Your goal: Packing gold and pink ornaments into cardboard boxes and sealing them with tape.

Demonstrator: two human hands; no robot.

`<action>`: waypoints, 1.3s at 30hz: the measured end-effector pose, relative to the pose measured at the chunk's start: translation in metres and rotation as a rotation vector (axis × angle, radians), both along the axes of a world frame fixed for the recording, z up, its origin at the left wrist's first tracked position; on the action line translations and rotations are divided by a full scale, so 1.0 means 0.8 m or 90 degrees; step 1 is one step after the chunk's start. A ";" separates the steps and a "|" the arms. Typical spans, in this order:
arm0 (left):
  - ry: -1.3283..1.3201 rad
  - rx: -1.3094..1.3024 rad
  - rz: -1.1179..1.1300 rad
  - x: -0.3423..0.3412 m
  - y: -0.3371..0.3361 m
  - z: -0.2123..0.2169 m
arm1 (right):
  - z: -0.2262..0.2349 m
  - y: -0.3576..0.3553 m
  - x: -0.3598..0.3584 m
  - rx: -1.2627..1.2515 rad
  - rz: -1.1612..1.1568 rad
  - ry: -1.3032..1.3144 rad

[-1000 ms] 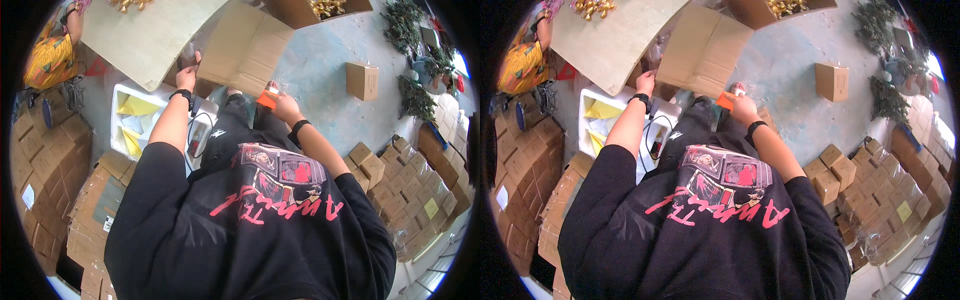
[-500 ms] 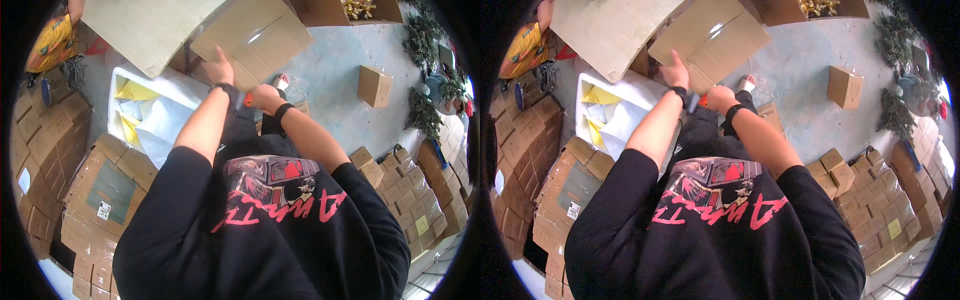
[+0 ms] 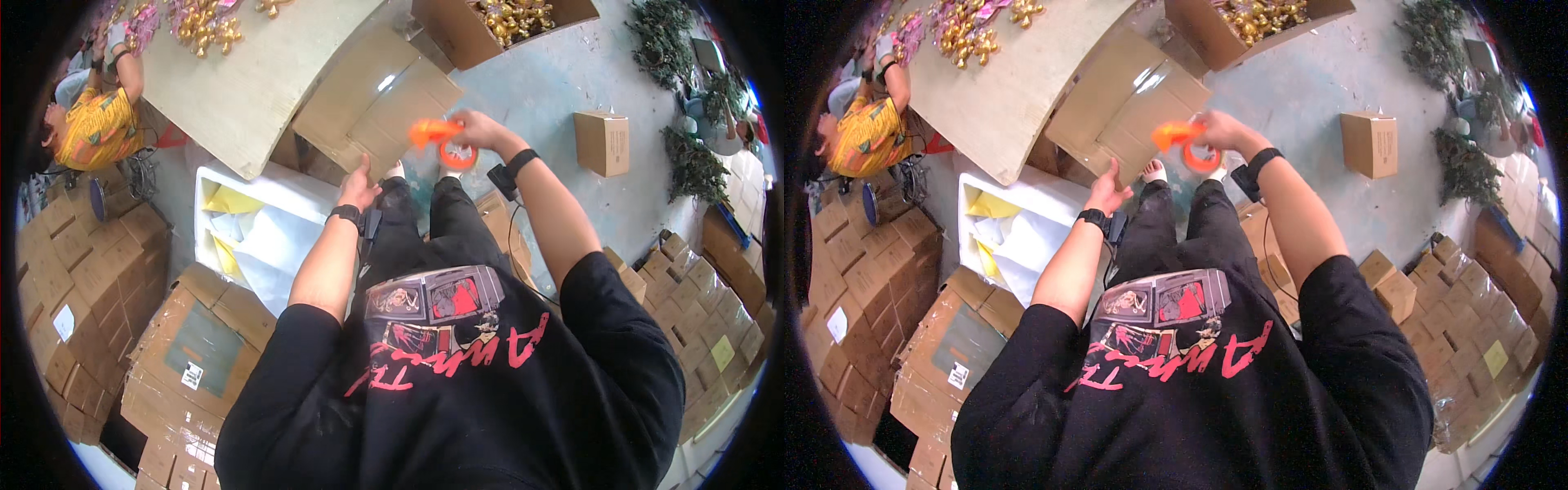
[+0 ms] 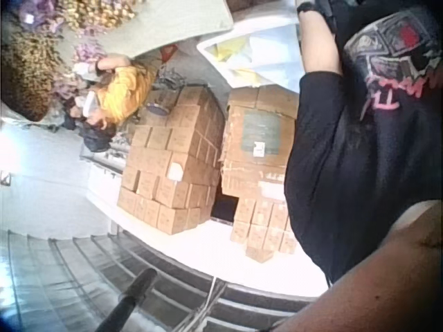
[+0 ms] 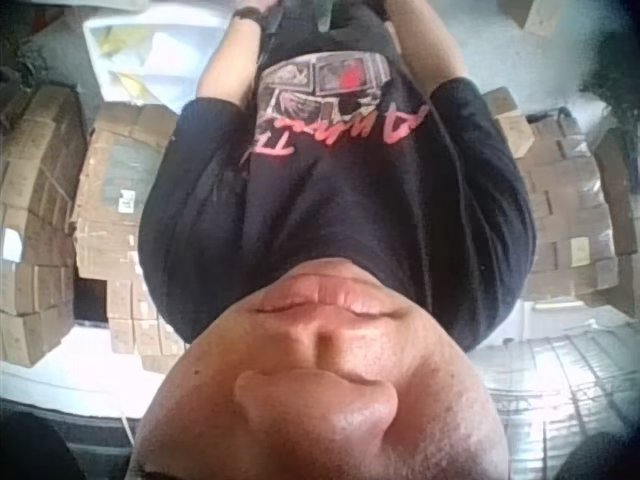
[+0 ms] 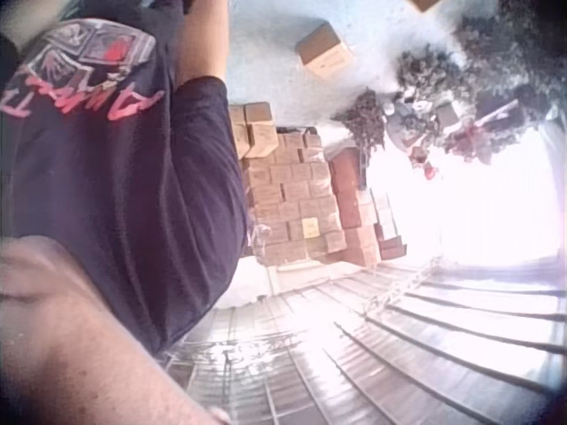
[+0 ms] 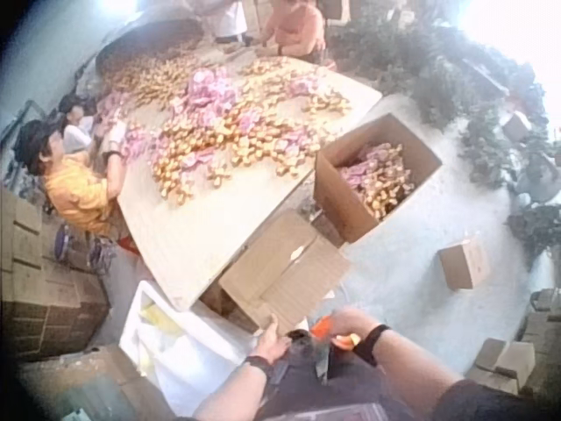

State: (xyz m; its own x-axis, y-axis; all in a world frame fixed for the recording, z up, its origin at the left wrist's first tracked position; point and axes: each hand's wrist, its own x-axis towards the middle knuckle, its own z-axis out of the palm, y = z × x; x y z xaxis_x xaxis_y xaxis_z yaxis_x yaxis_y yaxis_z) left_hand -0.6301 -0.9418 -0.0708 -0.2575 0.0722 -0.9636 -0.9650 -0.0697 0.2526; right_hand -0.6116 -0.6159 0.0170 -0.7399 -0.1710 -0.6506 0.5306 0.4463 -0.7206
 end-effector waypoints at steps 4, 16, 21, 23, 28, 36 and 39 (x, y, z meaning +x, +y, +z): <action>-0.012 -0.008 0.062 0.006 0.027 0.008 | -0.039 0.035 -0.028 -0.018 -0.161 0.080; 0.294 -0.378 -0.198 -0.061 0.013 -0.005 | -0.033 -0.030 0.059 0.187 -0.288 0.057; 0.461 -0.357 -0.301 -0.129 0.030 0.037 | -0.033 -0.110 0.120 0.163 -0.225 0.018; 0.540 -0.361 -0.391 -0.164 0.034 0.034 | -0.030 -0.132 0.121 0.036 -0.234 0.001; 0.677 -0.058 -0.523 -0.224 0.071 0.084 | -0.013 -0.187 0.107 -0.167 -0.171 -0.042; 0.473 -0.033 -0.483 -0.140 0.081 0.067 | -0.030 -0.202 0.087 -0.074 -0.102 0.013; 0.596 -0.093 -0.522 -0.079 0.041 0.050 | -0.032 -0.171 0.117 0.059 -0.006 0.107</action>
State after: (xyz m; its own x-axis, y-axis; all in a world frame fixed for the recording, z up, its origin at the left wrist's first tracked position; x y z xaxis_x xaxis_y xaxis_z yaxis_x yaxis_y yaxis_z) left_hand -0.6931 -0.9093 -0.0306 -0.7768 0.4430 -0.4476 -0.1569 0.5522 0.8188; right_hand -0.5177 -0.7527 -0.0085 -0.8403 -0.1095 -0.5309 0.4108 0.5104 -0.7555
